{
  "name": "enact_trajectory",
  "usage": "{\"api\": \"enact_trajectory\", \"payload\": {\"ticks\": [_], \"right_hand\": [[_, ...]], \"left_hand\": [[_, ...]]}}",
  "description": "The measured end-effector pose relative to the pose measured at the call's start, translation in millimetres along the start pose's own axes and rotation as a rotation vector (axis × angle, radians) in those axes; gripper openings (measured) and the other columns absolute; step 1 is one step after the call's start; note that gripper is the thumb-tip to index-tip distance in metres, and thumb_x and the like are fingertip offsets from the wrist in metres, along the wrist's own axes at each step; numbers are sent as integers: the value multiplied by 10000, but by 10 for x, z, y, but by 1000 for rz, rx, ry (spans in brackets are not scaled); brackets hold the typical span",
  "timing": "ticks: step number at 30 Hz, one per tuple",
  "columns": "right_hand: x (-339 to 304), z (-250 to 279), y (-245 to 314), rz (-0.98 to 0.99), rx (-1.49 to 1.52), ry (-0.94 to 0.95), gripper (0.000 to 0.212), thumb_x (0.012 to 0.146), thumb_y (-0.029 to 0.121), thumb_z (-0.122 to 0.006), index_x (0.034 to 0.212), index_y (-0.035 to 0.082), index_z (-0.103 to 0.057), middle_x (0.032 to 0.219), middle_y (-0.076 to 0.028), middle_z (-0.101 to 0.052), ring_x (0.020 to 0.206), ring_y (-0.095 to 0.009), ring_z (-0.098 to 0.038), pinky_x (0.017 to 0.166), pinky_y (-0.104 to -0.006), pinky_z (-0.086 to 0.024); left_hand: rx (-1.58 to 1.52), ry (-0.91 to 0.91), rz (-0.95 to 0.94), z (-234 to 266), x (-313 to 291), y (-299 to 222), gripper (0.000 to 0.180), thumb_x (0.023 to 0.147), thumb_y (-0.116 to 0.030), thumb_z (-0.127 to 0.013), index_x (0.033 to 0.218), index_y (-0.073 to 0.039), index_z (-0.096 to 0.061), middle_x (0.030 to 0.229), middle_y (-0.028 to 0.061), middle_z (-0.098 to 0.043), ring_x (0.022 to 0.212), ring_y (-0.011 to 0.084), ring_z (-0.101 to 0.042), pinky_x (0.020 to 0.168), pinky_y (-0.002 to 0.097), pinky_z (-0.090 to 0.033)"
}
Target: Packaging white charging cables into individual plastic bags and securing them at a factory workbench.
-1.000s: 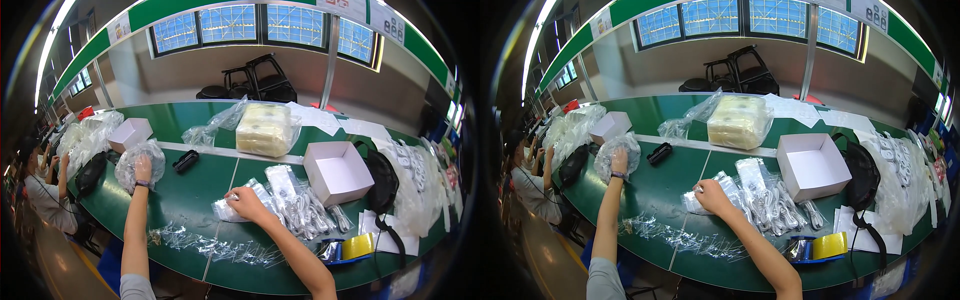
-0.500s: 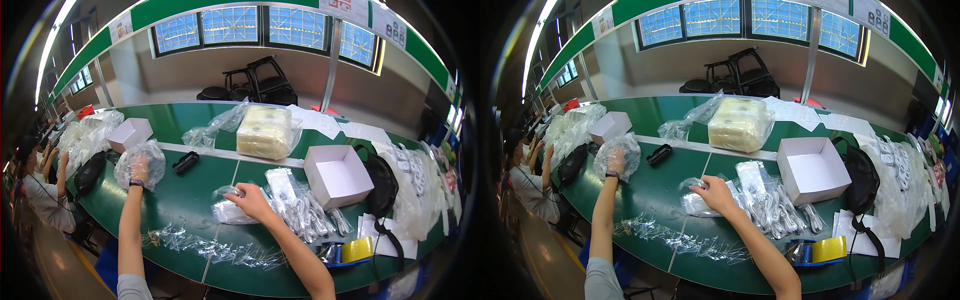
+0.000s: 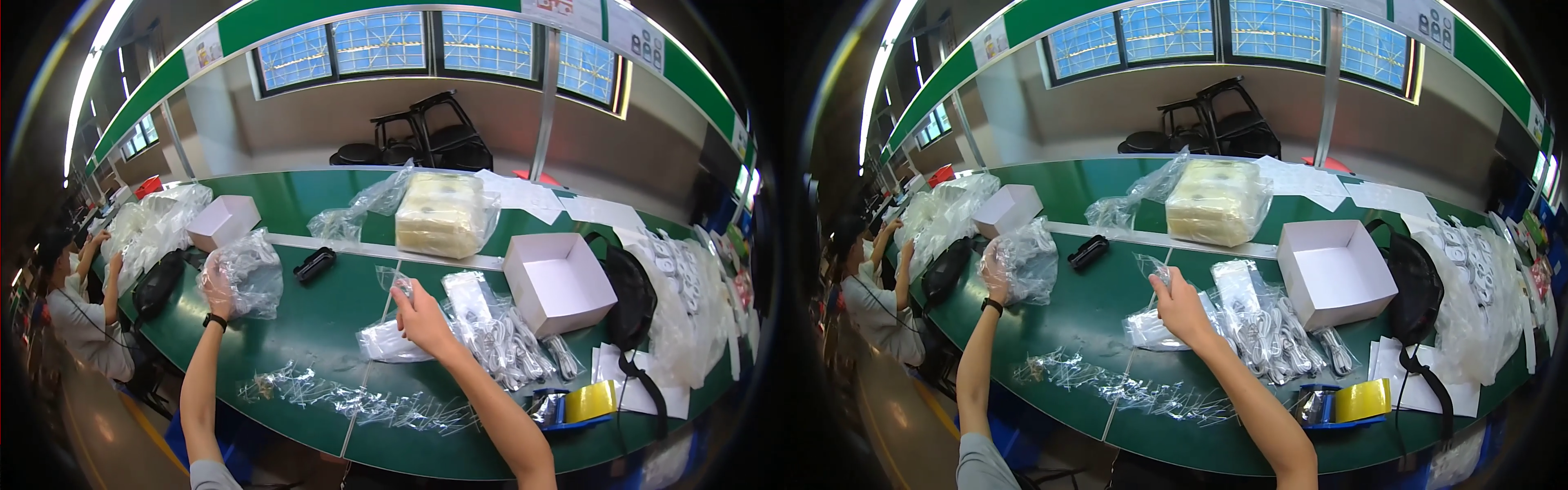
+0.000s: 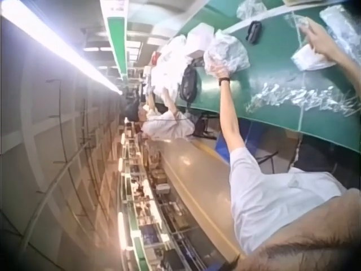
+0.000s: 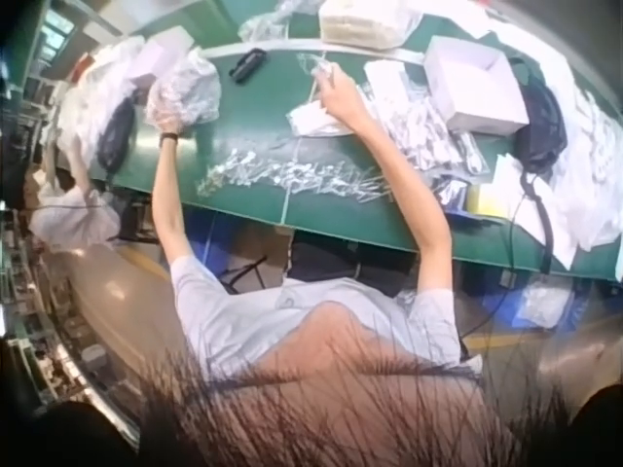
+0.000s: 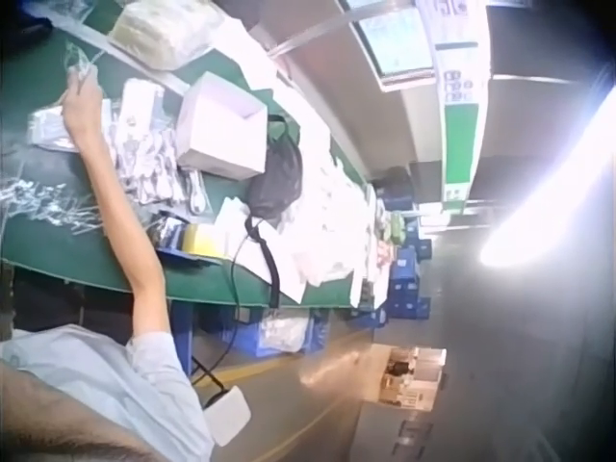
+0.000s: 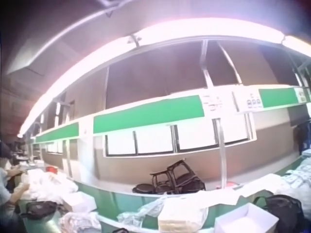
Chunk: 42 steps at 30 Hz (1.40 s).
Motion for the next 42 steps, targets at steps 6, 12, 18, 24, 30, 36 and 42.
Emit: {"api": "enact_trajectory", "payload": {"ticks": [6,12,18,24,30,36,42], "right_hand": [[-22,29,24,-21,43,52,291,1048,314,-508,1161,48,-537,594,-39,-542,469,-102,-495,436,-268,-411],[-40,73,110,-20,54,126,277,1025,270,-551,981,-4,-552,602,-72,-578,474,-132,-546,458,-299,-432],[-73,60,264,33,168,178,234,981,208,-616,993,-24,-644,620,-51,-582,500,-98,-546,468,-266,-452],[-194,-109,559,174,101,59,193,964,170,-649,1015,-16,-659,661,-19,-578,560,-64,-542,493,-248,-470],[-515,-142,835,454,-443,-210,326,916,80,-601,1230,-5,-573,854,-176,-684,639,-309,-653,618,-401,-545],[-661,-266,949,472,-724,-284,525,863,75,-616,1356,-38,-477,1054,-183,-647,808,-348,-664,680,-441,-549],[-682,-293,978,496,-856,-247,710,799,64,-662,1427,-105,-378,1014,-161,-578,900,-310,-617,711,-391,-537]], "left_hand": [[238,206,-512,302,184,-595,354,884,-2,-478,1211,35,-607,1143,239,-647,1067,404,-624,948,443,-496],[-386,367,80,365,-425,-872,225,980,-79,-446,1111,-19,-619,974,130,-677,853,215,-660,796,351,-535],[-1263,-218,847,748,-1225,-933,125,971,-148,-433,1004,-82,-534,773,36,-526,615,149,-511,634,277,-508],[-1400,447,435,991,-1168,-2197,203,970,-224,-383,979,-59,-501,801,37,-483,477,85,-390,410,215,-330],[-1268,894,491,452,-1238,-3171,427,1002,-400,-496,1134,0,-564,753,46,-512,498,41,-388,424,197,-303],[-1083,683,538,202,-1107,-3358,217,992,-212,-625,993,-13,-711,541,-85,-445,436,-5,-342,399,206,-249],[-1224,579,599,194,-999,-3463,242,997,-196,-603,1085,1,-712,534,-84,-427,433,-4,-335,401,196,-236]]}}
Point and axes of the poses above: each hand's wrist, its own x-axis towards the middle knuckle, its own z-axis out of the back of the hand, y = z × x, the point moved 4 cm from there along x, towards the middle knuckle
